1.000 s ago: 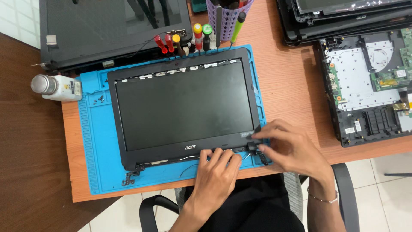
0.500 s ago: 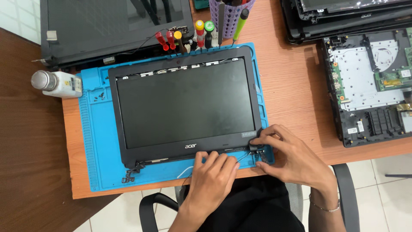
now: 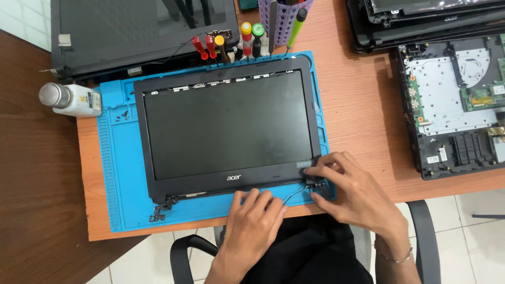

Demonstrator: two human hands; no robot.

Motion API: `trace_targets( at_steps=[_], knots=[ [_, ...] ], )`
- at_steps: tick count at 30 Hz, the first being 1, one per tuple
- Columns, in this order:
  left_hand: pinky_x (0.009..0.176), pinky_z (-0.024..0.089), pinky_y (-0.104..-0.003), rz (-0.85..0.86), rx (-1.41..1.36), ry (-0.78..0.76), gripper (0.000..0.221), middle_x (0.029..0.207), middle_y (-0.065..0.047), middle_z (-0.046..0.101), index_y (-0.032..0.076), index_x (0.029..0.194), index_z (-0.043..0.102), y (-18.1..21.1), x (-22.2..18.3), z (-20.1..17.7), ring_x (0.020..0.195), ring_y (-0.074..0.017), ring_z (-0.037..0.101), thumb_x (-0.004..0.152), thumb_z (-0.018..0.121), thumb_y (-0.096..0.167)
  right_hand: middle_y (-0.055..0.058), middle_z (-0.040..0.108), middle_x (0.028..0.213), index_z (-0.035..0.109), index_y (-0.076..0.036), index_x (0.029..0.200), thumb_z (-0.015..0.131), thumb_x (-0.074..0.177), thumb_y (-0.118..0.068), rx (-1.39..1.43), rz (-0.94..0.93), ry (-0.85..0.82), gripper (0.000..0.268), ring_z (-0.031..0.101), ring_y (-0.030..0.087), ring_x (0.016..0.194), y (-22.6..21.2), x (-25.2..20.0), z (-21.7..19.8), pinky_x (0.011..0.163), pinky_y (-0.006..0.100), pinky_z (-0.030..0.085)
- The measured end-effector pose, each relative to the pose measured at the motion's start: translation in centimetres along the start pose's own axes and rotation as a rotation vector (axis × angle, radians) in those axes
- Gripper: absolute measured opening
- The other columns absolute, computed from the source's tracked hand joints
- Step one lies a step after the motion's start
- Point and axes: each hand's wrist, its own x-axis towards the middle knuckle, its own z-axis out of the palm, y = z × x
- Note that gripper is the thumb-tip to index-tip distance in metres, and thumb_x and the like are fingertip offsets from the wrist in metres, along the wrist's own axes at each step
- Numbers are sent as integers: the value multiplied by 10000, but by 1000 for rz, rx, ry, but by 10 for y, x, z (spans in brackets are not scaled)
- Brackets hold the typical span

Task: The person aligns the plastic bezel over a laptop screen and presses along the edges by hand to snap it into place on the display assembly.

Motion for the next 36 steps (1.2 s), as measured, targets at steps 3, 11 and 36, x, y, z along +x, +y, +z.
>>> trace_targets(
  at_steps=[3,11,36],
  knots=[
    [768,426,-398,-18,15,3,132,852,-38,615,71,886,697,-2,0,-5,816,-219,584,898,758,188,56,646,1062,768,-96,1013,830,699,-163,-66,-126,34,327,623,263,978,-1,1,1,796,381,539],
    [732,448,-389,-147,-11,29,125,892,-41,645,57,910,711,-9,-12,-23,825,-224,601,913,738,180,60,651,1082,763,-92,1005,845,667,-172,-16,33,17,357,643,250,910,-10,6,-2,826,375,548],
    [803,502,-380,-1050,-48,404,289,1025,-93,648,53,1226,707,-97,-31,-114,886,-268,632,1033,537,185,96,748,1041,740,-53,1249,717,944,-121,265,401,317,313,721,163,885,5,25,11,763,296,570]
  ],
)
